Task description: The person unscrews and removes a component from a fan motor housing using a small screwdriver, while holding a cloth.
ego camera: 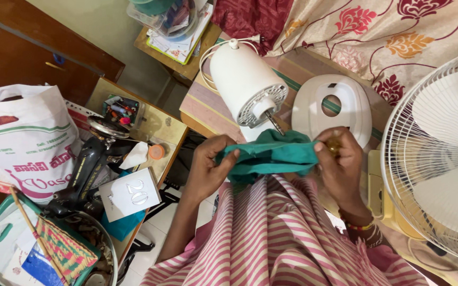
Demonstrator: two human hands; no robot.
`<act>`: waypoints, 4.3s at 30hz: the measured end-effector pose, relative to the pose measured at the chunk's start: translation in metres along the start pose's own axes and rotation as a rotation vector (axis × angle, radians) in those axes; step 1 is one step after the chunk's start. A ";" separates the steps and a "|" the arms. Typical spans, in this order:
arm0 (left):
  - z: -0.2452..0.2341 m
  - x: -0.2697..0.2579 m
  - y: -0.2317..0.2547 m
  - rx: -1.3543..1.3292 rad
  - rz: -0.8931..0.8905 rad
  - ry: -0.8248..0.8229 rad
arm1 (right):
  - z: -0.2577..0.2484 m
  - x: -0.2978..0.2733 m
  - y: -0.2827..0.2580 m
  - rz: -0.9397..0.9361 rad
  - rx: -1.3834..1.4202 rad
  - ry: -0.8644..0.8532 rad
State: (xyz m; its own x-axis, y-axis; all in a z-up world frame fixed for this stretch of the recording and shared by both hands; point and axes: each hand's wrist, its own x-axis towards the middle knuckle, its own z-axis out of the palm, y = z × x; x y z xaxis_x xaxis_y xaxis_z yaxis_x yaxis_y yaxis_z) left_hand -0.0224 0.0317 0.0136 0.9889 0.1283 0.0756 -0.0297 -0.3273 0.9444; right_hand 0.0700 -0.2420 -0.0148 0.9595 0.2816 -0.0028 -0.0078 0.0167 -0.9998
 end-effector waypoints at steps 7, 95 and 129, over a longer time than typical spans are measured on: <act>0.031 0.018 0.043 -0.185 0.018 -0.133 | 0.003 0.009 -0.007 -0.043 -0.060 -0.301; 0.008 0.130 -0.009 0.150 0.547 0.083 | 0.077 0.030 -0.078 -0.309 -1.109 -0.210; 0.064 0.030 -0.031 0.514 0.581 0.625 | 0.064 0.013 -0.071 -0.647 -0.973 -0.121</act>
State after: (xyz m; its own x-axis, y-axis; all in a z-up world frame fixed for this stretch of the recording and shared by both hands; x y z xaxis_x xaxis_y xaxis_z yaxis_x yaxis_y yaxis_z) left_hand 0.0178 -0.0144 -0.0337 0.5824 0.2409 0.7764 -0.2716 -0.8425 0.4651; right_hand 0.0654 -0.1781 0.0569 0.6724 0.5797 0.4603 0.7401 -0.5350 -0.4073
